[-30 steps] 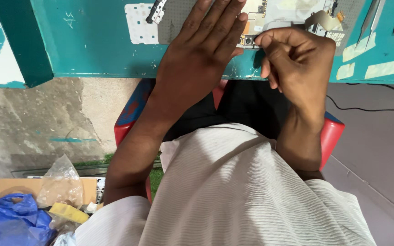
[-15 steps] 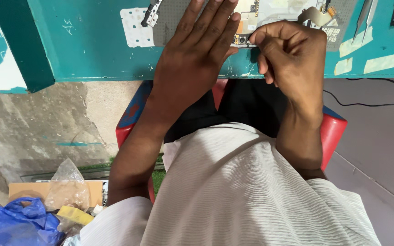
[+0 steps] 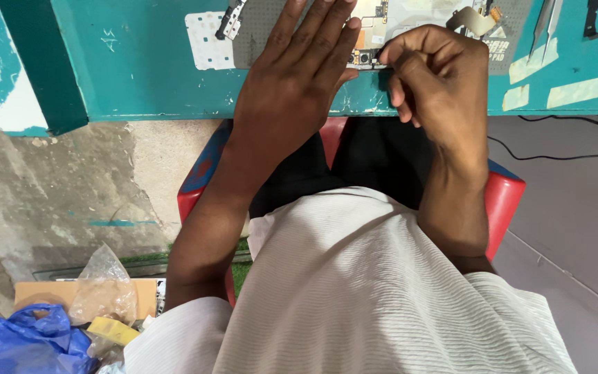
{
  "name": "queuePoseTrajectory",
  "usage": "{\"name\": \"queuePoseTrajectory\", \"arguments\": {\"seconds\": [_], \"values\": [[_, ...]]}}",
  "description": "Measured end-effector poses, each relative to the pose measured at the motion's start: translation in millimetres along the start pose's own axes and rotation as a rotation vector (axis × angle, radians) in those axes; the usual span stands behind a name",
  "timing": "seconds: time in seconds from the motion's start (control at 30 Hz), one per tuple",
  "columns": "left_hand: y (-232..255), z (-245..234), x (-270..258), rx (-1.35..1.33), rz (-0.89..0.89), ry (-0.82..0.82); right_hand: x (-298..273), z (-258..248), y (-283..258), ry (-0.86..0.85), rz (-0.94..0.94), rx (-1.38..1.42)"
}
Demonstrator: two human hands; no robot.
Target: The person disassembles a smartphone on a workbench, using tweezers to remove internal components. They carefully lift a metal shield and extract the motherboard from the phone's chassis, placing the parts on the table.
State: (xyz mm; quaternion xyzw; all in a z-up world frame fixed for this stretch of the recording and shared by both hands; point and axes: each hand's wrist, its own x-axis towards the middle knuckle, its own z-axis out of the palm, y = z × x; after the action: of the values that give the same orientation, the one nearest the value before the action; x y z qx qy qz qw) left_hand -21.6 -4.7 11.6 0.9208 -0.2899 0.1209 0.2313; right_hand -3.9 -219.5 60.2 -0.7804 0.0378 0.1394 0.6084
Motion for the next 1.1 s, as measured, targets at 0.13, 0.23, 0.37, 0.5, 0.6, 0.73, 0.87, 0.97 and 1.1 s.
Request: {"name": "queuePoseTrajectory", "arguments": {"seconds": [0.13, 0.23, 0.37, 0.5, 0.6, 0.73, 0.87, 0.97, 1.1], "values": [[-1, 2, 0, -0.002, -0.003, 0.003, -1, 1, 1, 0.014, -0.036, 0.015], [-2, 4, 0, 0.008, 0.004, 0.009, -4, 2, 5, 0.006, -0.080, -0.024], [-2, 6, 0, 0.016, -0.001, -0.003, -6, 2, 10, -0.005, -0.105, -0.039], [-2, 4, 0, 0.017, 0.008, 0.011, -5, 0, 12, -0.009, -0.103, -0.031], [-2, 5, 0, 0.010, 0.005, 0.019, -6, -2, 13, -0.043, -0.119, -0.010], [-1, 6, 0, 0.002, -0.001, 0.022, -7, -5, 16, -0.068, -0.161, -0.021], [-2, 7, -1, -0.008, 0.000, 0.026, -7, -5, 17, -0.066, -0.159, -0.050], [-3, 8, -1, -0.004, 0.002, 0.027, -8, -6, 17, -0.060, -0.148, -0.038], [-3, 8, -2, 0.001, -0.004, 0.012, -8, -6, 17, -0.046, -0.157, -0.020]]}}
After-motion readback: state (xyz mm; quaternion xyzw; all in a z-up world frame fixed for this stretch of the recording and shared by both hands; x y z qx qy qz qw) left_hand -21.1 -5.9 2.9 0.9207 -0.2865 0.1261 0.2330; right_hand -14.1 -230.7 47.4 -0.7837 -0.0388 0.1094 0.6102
